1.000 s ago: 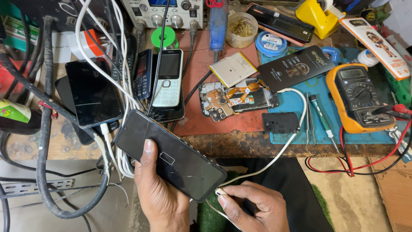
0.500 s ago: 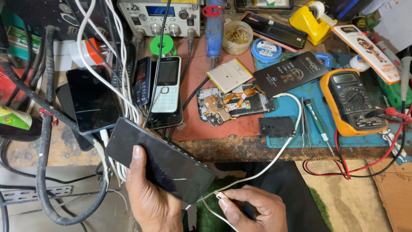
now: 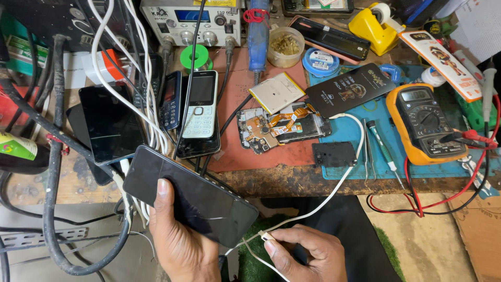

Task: The person holds a smartphone, connects a charging cable, and observes the charging indicator. They then open the back cover, remove a metal shield, and use a screwdriver to adjust internal components. The person reassembles the phone and checks the screen again.

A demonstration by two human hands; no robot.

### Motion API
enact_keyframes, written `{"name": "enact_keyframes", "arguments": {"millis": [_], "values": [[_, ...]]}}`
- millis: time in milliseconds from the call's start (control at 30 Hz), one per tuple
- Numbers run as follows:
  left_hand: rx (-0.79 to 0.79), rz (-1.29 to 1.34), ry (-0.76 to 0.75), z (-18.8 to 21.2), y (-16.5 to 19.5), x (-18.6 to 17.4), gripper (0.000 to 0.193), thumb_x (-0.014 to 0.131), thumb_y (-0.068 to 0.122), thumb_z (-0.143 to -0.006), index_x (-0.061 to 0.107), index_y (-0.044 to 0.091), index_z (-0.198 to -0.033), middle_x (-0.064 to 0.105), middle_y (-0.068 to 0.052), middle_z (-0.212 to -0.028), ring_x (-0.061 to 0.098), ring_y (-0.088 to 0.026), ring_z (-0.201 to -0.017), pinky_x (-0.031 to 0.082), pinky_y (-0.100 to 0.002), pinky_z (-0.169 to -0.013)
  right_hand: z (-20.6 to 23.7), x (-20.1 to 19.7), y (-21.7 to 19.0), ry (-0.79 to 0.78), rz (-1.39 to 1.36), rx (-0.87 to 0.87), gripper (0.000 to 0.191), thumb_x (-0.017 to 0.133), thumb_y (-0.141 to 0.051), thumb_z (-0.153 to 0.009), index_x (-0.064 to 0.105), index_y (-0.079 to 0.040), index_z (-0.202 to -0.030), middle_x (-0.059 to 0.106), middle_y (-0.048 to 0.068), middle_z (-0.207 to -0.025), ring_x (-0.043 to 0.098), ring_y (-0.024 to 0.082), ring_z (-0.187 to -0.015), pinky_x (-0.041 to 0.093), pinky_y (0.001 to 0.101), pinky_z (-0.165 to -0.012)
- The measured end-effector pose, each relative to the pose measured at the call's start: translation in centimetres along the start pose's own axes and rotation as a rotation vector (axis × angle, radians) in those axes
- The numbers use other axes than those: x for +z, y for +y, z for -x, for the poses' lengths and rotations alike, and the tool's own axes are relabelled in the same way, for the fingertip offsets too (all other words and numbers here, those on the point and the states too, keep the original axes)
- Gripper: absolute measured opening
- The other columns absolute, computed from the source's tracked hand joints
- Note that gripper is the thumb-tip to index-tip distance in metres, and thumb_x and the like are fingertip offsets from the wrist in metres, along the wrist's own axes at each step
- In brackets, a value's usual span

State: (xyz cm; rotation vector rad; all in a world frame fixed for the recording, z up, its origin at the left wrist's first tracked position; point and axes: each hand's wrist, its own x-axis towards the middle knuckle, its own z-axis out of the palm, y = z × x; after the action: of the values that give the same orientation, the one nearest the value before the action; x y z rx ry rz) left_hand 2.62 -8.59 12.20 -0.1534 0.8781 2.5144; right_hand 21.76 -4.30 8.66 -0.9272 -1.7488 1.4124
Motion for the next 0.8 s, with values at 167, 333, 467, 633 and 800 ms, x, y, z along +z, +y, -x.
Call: {"name": "enact_keyframes", "arguments": {"millis": [167,333,467,633,800], "values": [[-0.142,0.178,-0.011,-0.7,-1.0,-0.3,0.026,0.067,0.018,-0.099,0.067,0.004,-0.121,0.075,-0.007,-0.108,0.073,-0.017,-0.093,0.060,-0.034,-0.087,-0.2,0.0,-0.1,-0.005,-0.046,-0.011,0.020,0.084,-0.011,-0.078,0.084,0.003,-0.092,0.081,0.011,-0.070,0.074,0.012,-0.063,0.054,0.0247,-0.059],[-0.171,0.256,0.029,-1.0,-1.9,-0.9,0.025,0.067,0.016,-0.100,0.067,0.003,-0.121,0.076,-0.007,-0.111,0.074,-0.015,-0.098,0.059,-0.029,-0.093,-0.1,0.4,-0.1,-0.004,-0.092,-0.040,0.021,0.084,-0.010,-0.078,0.083,0.005,-0.092,0.080,0.012,-0.068,0.072,0.010,-0.056,0.050,0.0227,-0.051],[-0.178,0.248,0.005,-0.7,-2.2,-0.8,0.024,0.068,0.018,-0.100,0.068,0.004,-0.120,0.076,-0.006,-0.109,0.073,-0.015,-0.096,0.059,-0.030,-0.091,0.0,0.5,-0.4,0.025,-0.065,0.003,0.020,0.085,-0.008,-0.076,0.083,0.006,-0.090,0.079,0.012,-0.064,0.068,0.010,-0.052,0.046,0.0222,-0.047],[-0.189,0.211,-0.043,-0.3,-2.2,-0.4,0.028,0.068,0.021,-0.098,0.068,0.003,-0.120,0.076,-0.007,-0.107,0.073,-0.018,-0.092,0.059,-0.034,-0.088,-0.3,0.4,-0.9,-0.002,-0.035,-0.100,0.020,0.083,-0.008,-0.078,0.082,0.004,-0.093,0.080,0.010,-0.070,0.072,0.010,-0.059,0.051,0.0222,-0.052],[-0.119,0.157,-0.045,0.1,-2.2,-0.2,0.030,0.068,0.020,-0.103,0.065,0.003,-0.127,0.074,-0.008,-0.113,0.071,-0.020,-0.097,0.057,-0.037,-0.092,-0.5,-0.2,-1.1,-0.029,0.020,-0.022,0.021,0.084,-0.011,-0.077,0.084,0.001,-0.094,0.080,0.007,-0.069,0.074,0.009,-0.061,0.053,0.0227,-0.055]]}}
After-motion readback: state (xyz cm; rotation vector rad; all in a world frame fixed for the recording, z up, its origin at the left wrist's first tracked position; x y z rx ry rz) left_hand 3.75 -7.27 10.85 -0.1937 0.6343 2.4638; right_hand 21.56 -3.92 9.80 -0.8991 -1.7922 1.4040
